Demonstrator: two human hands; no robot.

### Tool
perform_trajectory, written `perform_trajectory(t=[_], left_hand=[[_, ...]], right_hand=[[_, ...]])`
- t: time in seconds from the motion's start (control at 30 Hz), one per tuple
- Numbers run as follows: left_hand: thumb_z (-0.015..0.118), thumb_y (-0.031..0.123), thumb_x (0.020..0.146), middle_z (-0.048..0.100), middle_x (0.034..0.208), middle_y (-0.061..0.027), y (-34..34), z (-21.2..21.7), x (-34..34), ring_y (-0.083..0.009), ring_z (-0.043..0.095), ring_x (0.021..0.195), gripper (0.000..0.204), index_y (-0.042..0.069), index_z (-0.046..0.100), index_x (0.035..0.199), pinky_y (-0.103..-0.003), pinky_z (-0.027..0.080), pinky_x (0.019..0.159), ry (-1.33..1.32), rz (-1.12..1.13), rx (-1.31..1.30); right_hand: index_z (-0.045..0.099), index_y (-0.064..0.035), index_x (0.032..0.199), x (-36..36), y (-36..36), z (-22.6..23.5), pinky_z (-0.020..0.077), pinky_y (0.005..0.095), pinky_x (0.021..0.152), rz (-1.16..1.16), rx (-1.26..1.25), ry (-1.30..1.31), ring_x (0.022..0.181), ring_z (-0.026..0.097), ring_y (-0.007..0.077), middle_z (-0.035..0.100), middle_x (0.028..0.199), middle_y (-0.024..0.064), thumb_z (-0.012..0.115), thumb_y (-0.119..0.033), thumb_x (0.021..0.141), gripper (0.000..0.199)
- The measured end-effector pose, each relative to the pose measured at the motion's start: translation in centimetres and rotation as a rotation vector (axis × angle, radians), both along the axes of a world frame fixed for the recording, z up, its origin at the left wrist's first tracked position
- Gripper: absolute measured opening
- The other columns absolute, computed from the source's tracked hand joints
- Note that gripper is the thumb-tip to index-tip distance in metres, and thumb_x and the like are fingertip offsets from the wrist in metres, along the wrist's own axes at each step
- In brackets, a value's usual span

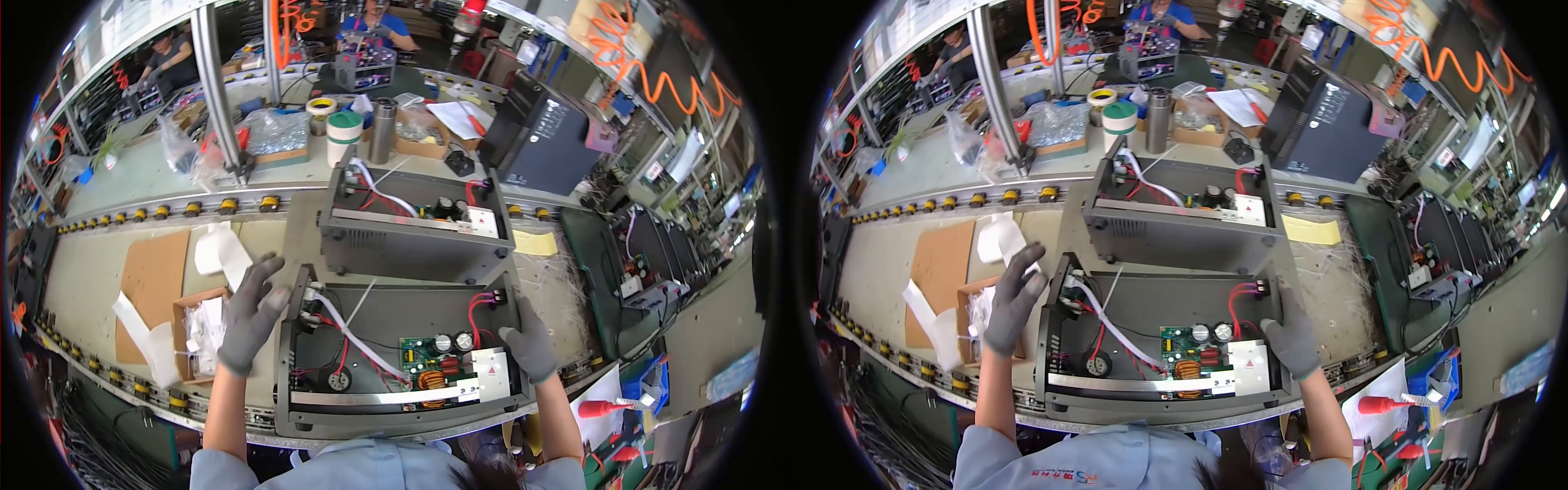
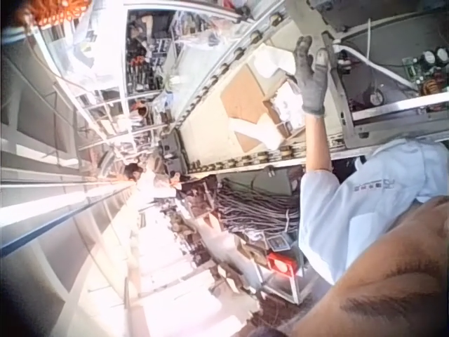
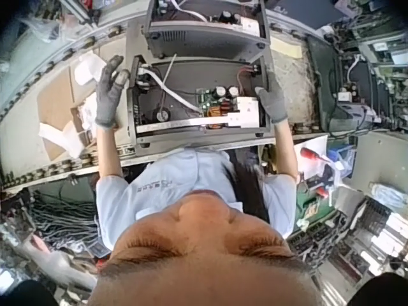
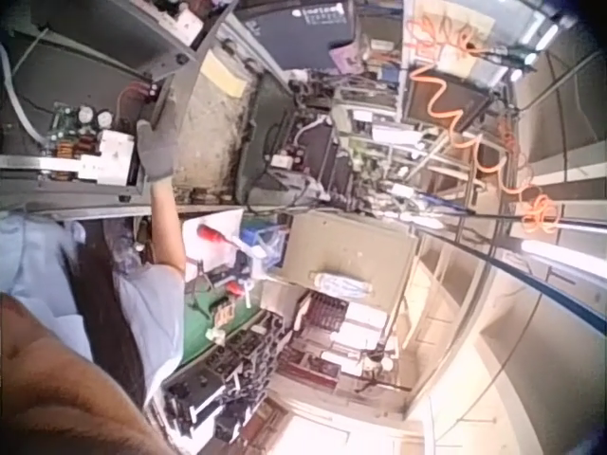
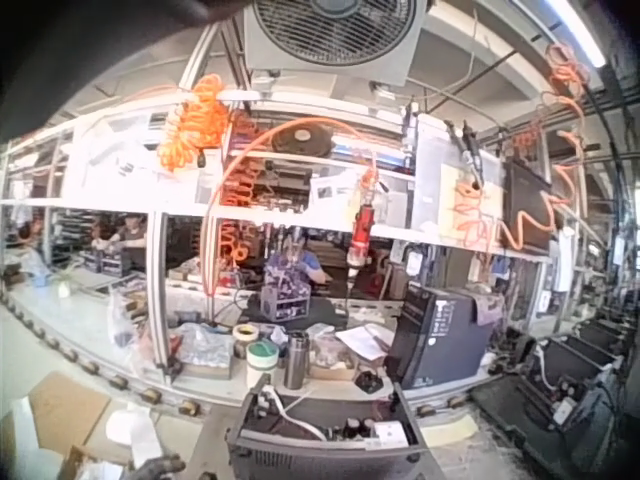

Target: Clean internal components of an electronics box with an air blower, apply identifying labels, and secure components using a hot glue gun.

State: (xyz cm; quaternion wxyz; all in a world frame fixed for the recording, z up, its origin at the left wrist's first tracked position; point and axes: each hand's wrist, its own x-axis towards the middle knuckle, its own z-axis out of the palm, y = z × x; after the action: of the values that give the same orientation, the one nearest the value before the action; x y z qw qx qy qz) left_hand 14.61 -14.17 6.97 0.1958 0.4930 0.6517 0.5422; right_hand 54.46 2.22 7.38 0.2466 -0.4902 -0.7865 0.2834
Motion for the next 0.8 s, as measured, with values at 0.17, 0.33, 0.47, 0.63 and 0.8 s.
perform_trajectory(t=[0.17, 0.33, 0.47, 0.63, 0.8], left_hand=[[0.06, 0.047, 0.085, 0.057, 0.119, -0.012, 2.3, 1.5, -1.4, -0.0202, 0.055, 0.11, 0.066, 0.0, 0.047, 0.13, -0.032, 0.041, 0.095, -0.238, 0.054, -0.134], [0.06, 0.058, 0.079, 0.052, 0.128, -0.0175, 13.0, 4.0, -6.3, -0.0255, 0.053, 0.113, 0.082, -0.001, 0.043, 0.133, -0.031, 0.043, 0.092, -0.123, 0.01, -0.308], [0.056, 0.057, 0.083, 0.054, 0.122, -0.0121, 19.6, 2.0, -6.5, -0.0226, 0.054, 0.108, 0.073, 0.004, 0.044, 0.132, -0.037, 0.05, 0.075, 0.081, 0.082, -0.473], [0.065, 0.039, 0.08, 0.062, 0.093, -0.0072, 20.5, -2.2, -5.5, -0.0176, 0.058, 0.075, 0.056, 0.0, 0.053, 0.119, -0.033, 0.05, 0.063, -0.028, -0.169, -0.44], [0.064, 0.03, 0.076, 0.063, 0.094, -0.0176, 17.6, 1.0, -4.3, -0.0266, 0.062, 0.078, 0.052, -0.003, 0.053, 0.115, -0.035, 0.05, 0.07, 0.286, -0.086, -0.476]], right_hand=[[0.042, 0.003, 0.133, 0.6, 2.9, 0.7, 0.0454, 0.0376, 0.09, 0.01, -0.004, 0.233, 0.11, 0.056, 0.034, 0.056, 0.121, 0.0232, 0.063, -0.031, 0.082, 0.065], [0.048, -0.0009, 0.13, 0.5, 14.4, 1.3, 0.0472, 0.0326, 0.084, -0.121, -0.185, 0.491, 0.104, 0.057, 0.0202, 0.057, 0.118, 0.0116, 0.054, -0.052, 0.088, 0.067], [0.049, -0.0003, 0.129, -2.2, 19.6, -1.1, 0.0472, 0.0316, 0.079, -0.189, -0.241, 0.353, 0.099, 0.057, 0.0172, 0.059, 0.109, 0.0094, 0.055, -0.058, 0.085, 0.073], [0.049, 0.0004, 0.126, -5.5, 18.2, -3.0, 0.0481, 0.0311, 0.053, -0.145, -0.209, 0.376, 0.069, 0.056, 0.0142, 0.061, 0.089, 0.0119, 0.061, -0.036, 0.086, 0.055], [0.051, 0.004, 0.124, -4.4, 16.1, -1.8, 0.0441, 0.0307, 0.086, -0.031, -0.314, 0.262, 0.099, 0.058, 0.0204, 0.063, 0.11, 0.0134, 0.059, -0.034, 0.087, 0.054]])
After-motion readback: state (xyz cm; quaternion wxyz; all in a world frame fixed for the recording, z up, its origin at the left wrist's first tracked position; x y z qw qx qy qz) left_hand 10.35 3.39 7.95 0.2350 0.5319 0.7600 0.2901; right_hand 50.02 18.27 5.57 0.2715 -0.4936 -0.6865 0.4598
